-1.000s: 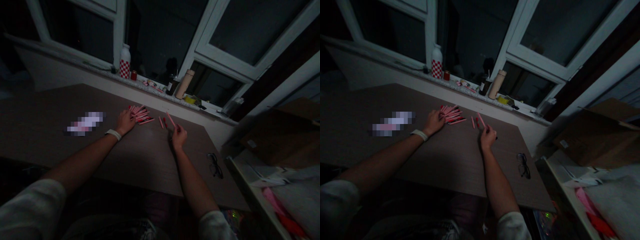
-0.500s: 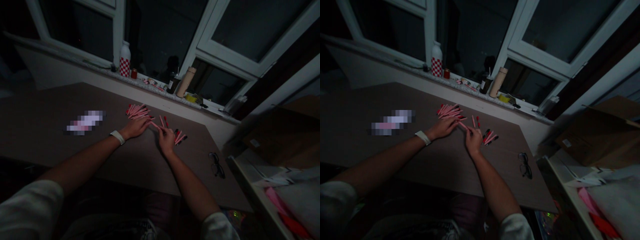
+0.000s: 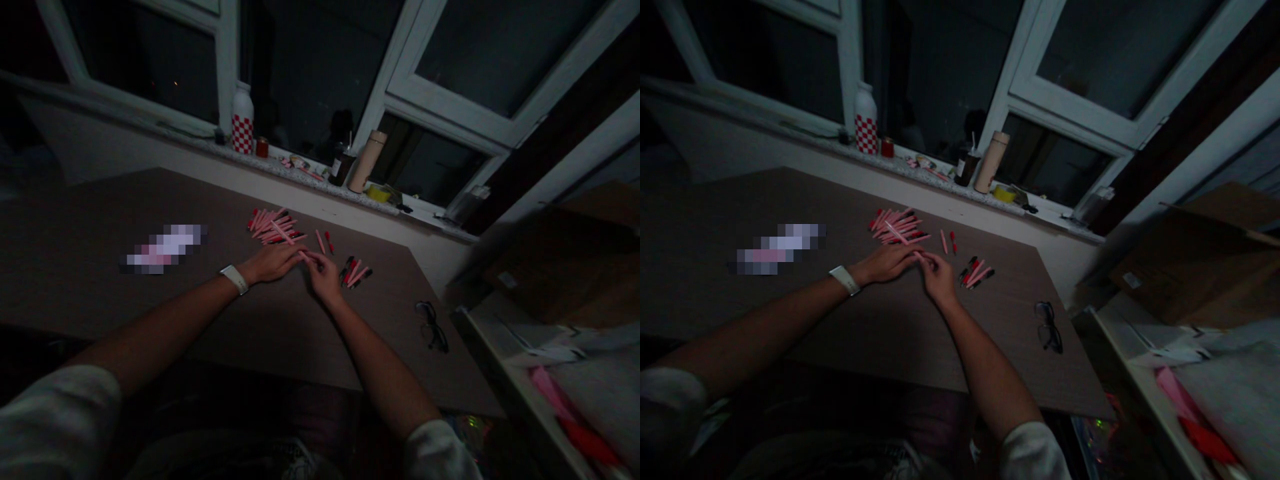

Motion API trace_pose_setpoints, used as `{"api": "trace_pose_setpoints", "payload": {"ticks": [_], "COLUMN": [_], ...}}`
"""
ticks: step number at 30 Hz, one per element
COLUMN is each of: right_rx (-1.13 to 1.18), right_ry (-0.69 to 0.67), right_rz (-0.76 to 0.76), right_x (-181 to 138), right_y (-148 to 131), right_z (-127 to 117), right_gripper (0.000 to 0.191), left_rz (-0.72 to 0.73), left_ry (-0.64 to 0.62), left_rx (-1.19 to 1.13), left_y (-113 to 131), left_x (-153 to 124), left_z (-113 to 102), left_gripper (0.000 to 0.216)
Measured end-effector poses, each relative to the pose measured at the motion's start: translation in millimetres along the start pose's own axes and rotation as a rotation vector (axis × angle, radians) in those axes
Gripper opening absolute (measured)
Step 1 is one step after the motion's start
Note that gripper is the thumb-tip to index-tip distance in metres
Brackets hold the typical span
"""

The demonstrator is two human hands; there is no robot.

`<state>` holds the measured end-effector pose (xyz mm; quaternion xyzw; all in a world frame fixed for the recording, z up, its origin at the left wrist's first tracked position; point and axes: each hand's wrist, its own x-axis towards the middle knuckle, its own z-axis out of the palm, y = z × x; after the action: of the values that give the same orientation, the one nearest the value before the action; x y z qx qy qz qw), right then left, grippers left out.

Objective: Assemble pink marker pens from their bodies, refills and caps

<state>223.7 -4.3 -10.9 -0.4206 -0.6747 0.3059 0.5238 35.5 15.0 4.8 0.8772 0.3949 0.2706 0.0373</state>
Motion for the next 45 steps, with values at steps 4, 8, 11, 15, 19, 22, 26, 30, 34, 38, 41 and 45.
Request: {"api": "trace_pose_setpoints", "payload": {"ticks": [4,8,11,15,19,22,26,30,34,38,41,45], "right_rx": [0.059,0.149,0.205,0.229,0.235,0.24,0.238,0.219,0.188,0.109,0.012,-0.17], "right_ry": [-0.019,-0.056,-0.087,-0.112,-0.137,-0.163,-0.213,-0.259,-0.237,-0.192,-0.196,-0.189], "right_rz": [0.05,0.198,0.271,0.304,0.262,0.242,0.259,0.267,0.228,0.166,0.125,0.013], "right_x": [3,3,3,3,3,2,0,-1,-1,-2,-4,-6], "right_y": [1,6,7,9,15,17,12,4,3,8,10,5], "right_z": [2,5,6,6,9,11,11,10,11,11,9,3], "right_gripper": [0.036,0.05,0.058,0.061,0.06,0.059,0.057,0.055,0.052,0.048,0.045,0.041], "left_rz": [-0.006,-0.022,-0.043,-0.071,-0.116,-0.156,-0.135,-0.093,-0.074,-0.083,-0.109,-0.175], "left_ry": [-0.004,-0.01,0.027,0.067,0.063,0.05,0.078,0.142,0.182,0.196,0.195,0.173], "left_rx": [0.019,0.023,0.03,0.063,0.125,0.17,0.206,0.224,0.292,0.297,0.281,0.271], "left_y": [-1,0,-1,-5,-7,-7,-7,-11,-11,-8,-8,-5], "left_x": [0,1,0,-1,0,0,-1,-1,0,0,0,1], "left_z": [2,1,0,-1,-1,-1,-1,0,1,2,4,7], "left_gripper": [0.046,0.045,0.048,0.048,0.046,0.047,0.051,0.051,0.053,0.054,0.055,0.058]}}
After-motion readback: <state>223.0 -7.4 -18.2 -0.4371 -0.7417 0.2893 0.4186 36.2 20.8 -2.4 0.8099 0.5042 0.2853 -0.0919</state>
